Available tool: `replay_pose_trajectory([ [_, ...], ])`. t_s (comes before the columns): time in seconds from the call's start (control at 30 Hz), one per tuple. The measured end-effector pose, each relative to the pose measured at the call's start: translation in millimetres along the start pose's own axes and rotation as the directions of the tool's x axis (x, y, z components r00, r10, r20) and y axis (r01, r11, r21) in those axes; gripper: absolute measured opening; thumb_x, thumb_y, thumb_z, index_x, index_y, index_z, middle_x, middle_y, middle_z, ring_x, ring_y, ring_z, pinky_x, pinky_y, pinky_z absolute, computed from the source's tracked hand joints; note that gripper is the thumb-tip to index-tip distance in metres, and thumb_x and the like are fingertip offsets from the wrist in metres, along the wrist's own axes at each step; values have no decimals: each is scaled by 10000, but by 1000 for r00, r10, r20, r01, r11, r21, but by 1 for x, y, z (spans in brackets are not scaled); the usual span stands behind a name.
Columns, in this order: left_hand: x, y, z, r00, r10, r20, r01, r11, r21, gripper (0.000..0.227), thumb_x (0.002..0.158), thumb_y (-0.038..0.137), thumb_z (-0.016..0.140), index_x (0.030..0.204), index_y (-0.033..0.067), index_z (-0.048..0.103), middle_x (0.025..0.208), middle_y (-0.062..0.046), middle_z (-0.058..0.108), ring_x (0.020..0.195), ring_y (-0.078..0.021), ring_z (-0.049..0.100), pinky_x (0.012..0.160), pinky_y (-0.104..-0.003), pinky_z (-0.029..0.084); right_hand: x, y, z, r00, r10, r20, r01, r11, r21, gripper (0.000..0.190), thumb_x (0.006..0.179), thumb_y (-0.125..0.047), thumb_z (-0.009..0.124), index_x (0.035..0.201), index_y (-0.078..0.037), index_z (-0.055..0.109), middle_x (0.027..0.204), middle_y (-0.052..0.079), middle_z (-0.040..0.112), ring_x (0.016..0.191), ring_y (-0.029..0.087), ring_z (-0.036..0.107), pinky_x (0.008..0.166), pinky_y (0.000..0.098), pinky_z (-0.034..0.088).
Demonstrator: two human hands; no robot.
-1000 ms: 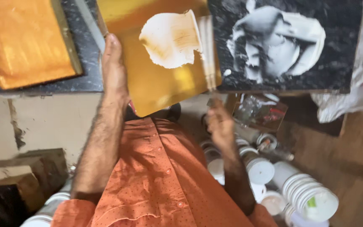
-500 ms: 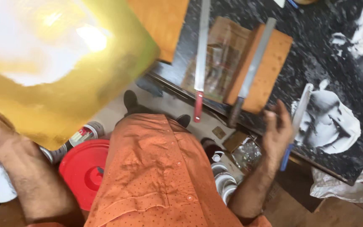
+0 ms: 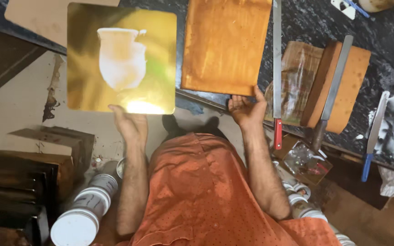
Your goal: The person handles rectangular wooden panels on a workbench, sprinkles a granular substance onto a white sheet, and uses a knife to trim the edges of a panel. The person also stacks and moves the panels around the workspace.
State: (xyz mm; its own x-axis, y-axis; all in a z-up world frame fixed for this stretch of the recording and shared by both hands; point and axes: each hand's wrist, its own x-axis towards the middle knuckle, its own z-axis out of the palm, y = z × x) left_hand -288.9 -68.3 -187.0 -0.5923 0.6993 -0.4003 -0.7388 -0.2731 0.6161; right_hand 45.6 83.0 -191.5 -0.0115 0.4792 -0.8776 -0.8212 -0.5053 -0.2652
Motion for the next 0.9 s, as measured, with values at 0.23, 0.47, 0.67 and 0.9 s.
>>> replay_pose_trajectory([
  [0.23, -2, 4, 42, 719, -649, -249, 640, 478, 602, 732, 968, 416, 577, 1511, -39, 393, 1419, -263, 567, 1277, -354, 615, 1088, -472, 507, -30, 2, 20, 939, -136, 314, 160, 986, -51, 550, 866, -389, 718, 1285, -74, 552, 1317, 125, 591, 1268, 317, 534, 1107, 500, 412],
  [0.47, -10, -88, 87, 693, -710, 128, 707, 703, 69, 962, 999, 556, 566, 1586, -122, 218, 1595, -271, 385, 1472, -360, 415, 1184, -456, 387, -41, -23, 38, 894, 27, 448, 5, 998, -70, 977, 853, -724, 604, 1498, -5, 455, 1515, 225, 519, 1439, 403, 439, 1223, 589, 341],
  [0.67, -6, -86, 120, 800, -597, 62, 596, 802, 29, 1159, 811, 711, 595, 1574, 16, 70, 1658, -243, 224, 1520, -407, 267, 1210, -524, 313, -34, -54, 36, 753, 124, 646, -7, 984, -180, 1152, 781, -868, 503, 1527, 4, 399, 1581, 265, 418, 1482, 433, 377, 1219, 619, 305],
  [0.9, 91, -69, 146, 719, -496, 487, 586, 809, -42, 1227, 872, 843, 373, 1642, -80, 129, 1657, -286, 373, 1530, -382, 427, 1267, -557, 393, 68, -80, 76, 738, 190, 647, -154, 982, -112, 1037, 896, -792, 467, 1559, 2, 392, 1545, 230, 482, 1396, 395, 478, 1171, 549, 402],
])
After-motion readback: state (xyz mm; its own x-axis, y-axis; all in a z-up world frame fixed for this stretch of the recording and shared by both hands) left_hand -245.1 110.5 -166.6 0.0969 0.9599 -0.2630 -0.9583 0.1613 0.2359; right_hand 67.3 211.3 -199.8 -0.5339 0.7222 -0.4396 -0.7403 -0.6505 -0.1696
